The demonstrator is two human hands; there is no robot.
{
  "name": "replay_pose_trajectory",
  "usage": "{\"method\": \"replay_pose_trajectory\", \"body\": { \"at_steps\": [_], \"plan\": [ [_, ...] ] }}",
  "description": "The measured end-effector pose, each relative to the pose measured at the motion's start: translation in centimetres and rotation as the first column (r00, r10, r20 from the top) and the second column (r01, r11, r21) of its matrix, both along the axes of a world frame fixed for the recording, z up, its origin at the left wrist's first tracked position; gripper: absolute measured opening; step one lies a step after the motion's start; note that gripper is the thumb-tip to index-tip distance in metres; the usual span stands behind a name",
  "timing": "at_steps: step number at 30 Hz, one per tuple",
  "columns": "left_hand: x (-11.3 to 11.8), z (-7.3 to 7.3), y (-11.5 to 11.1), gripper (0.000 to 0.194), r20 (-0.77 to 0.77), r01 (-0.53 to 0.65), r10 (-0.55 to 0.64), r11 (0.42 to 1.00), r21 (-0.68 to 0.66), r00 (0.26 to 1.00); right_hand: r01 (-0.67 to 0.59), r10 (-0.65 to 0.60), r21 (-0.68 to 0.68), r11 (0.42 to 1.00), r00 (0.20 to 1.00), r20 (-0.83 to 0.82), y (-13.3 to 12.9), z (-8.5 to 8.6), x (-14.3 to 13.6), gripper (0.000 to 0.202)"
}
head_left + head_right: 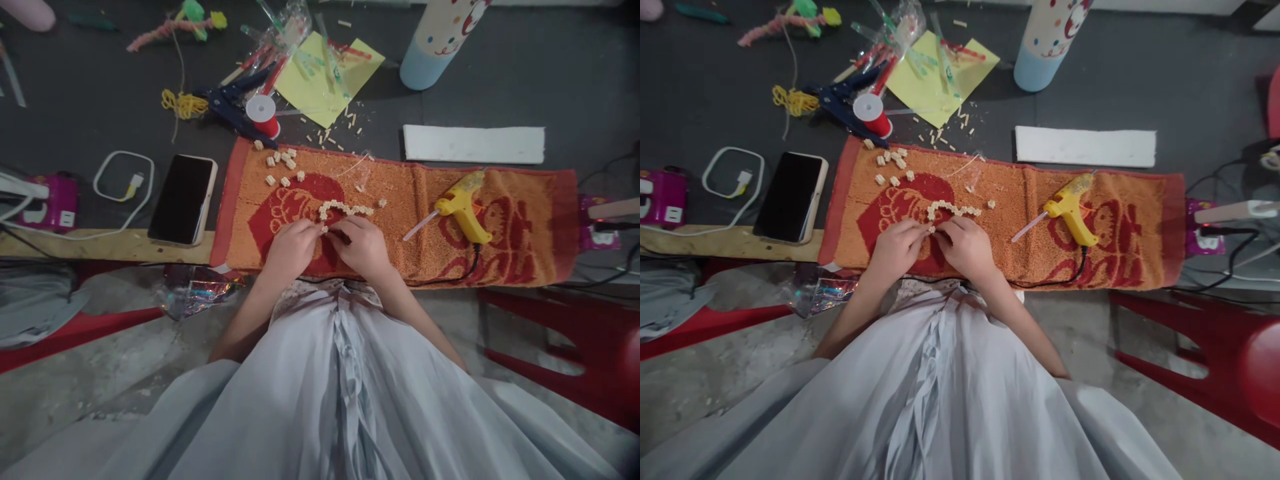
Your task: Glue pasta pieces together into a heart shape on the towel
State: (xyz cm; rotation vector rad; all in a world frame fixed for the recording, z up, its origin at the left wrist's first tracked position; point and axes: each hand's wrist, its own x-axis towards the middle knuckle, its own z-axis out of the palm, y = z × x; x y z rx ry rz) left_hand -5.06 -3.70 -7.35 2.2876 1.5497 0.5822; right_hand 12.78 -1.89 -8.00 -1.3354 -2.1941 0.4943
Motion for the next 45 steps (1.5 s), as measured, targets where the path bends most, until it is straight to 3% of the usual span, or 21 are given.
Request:
{"method": "replay_pose_trajectory", "body": {
  "at_steps": [6, 14, 45],
  "plan": [
    [0.28, -0.81, -0.13, 0.023, 0.089, -0.092, 0.086, 0.994, 0.066, 0.992, 0.011, -0.011, 0.014, 1.0, 1.0, -0.012, -0.05, -0.17, -0.06, 0.017],
    [0.57, -0.64, -0.11, 0.022, 0.136, -0.162, 0.146, 0.98, 0.118, 0.98, 0.057, -0.054, 0.059, 0.997, 0.998, -0.041, -0.11, -0.09, -0.41, 0.017],
    [0.64, -0.63, 0.05, 0.019, 0.054, -0.173, 0.168, 0.977, 0.121, 0.984, 0.062, -0.063, -0.014, 0.998, 0.996, -0.067, 0.59, -0.39, -0.13, 0.021]
  ]
}}
